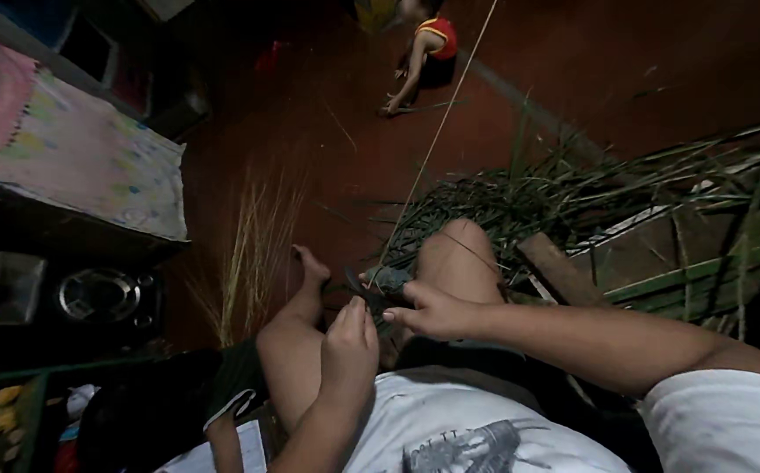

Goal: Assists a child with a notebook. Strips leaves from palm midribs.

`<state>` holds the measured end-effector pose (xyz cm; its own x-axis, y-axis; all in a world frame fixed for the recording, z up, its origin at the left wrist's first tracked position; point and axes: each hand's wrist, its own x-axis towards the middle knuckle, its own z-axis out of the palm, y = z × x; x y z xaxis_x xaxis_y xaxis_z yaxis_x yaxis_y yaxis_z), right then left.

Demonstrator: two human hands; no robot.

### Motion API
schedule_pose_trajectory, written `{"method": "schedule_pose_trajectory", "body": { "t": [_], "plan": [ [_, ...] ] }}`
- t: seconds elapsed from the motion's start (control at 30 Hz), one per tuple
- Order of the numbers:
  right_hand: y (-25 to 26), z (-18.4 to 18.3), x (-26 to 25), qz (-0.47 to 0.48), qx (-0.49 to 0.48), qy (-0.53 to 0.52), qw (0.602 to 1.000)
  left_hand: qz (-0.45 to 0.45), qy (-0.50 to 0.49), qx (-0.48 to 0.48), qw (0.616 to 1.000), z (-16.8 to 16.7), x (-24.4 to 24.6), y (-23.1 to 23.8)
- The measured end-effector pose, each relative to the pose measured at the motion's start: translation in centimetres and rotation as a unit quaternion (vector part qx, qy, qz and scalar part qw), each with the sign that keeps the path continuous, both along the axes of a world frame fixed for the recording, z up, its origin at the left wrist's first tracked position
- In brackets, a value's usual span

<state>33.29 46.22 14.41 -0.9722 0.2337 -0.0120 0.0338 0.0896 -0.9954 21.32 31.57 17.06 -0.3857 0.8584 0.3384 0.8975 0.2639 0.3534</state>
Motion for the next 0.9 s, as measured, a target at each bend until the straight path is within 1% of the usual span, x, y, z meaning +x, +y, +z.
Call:
{"method": "schedule_pose_trajectory", "body": {
  "t": [0.07,0.13,0.27,0.37,0.43,0.5,0.57,0.63,0.7,0.77,0.8,0.83,0.9],
  "plan": [
    [0.0,0.0,0.1,-0.028,-0.037,0.025,0.999,-0.005,0.008,0.009,1.0,-0.2,0.4,-0.1],
    [0.1,0.4,0.2,-0.05,-0.1,0.058,0.992,-0.011,0.02,0.018,1.0,-0.2,0.4,-0.3],
    [2.3,2.6,0.9,-0.132,-0.23,0.043,0.963,-0.015,0.043,0.016,0.999,-0.1,-0.1,-0.8],
    [5.8,2.2,1.3,-0.216,-0.269,0.094,0.934,-0.019,0.034,0.012,0.999,-0.6,-0.5,-1.5],
    [8.0,1.9,1.5,-0.257,-0.284,0.118,0.916,-0.016,0.017,0.0,1.0,-1.0,-0.6,-1.9],
    [8.8,1.8,1.6,-0.276,-0.298,0.13,0.904,-0.012,0.01,-0.005,1.0,-1.2,-0.7,-2.0],
    [8.1,1.5,1.4,-0.26,-0.304,0.133,0.907,-0.008,0.006,-0.007,1.0,-1.5,-0.8,-2.1],
    [6.3,1.5,1.2,-0.231,-0.295,0.084,0.923,-0.005,-0.01,-0.01,1.0,-1.6,-0.7,-2.1],
    [4.2,1.9,1.0,-0.147,-0.275,-0.005,0.95,-0.002,-0.016,-0.004,1.0,-1.7,-0.5,-2.0],
    [1.7,1.8,0.7,-0.029,-0.226,-0.056,0.972,0.006,-0.013,0.0,1.0,-1.6,-0.1,-1.7],
    [0.6,1.2,0.5,0.014,-0.199,-0.051,0.979,0.012,-0.009,0.005,1.0,-1.5,0.1,-1.6],
    [-0.3,0.4,0.3,0.037,-0.175,-0.032,0.983,0.021,-0.006,0.003,1.0,-1.5,0.2,-1.4],
    [-0.8,-0.3,0.0,0.034,-0.171,0.011,0.985,0.023,-0.008,-0.001,1.0,-1.5,0.4,-1.5]
  ]
}}
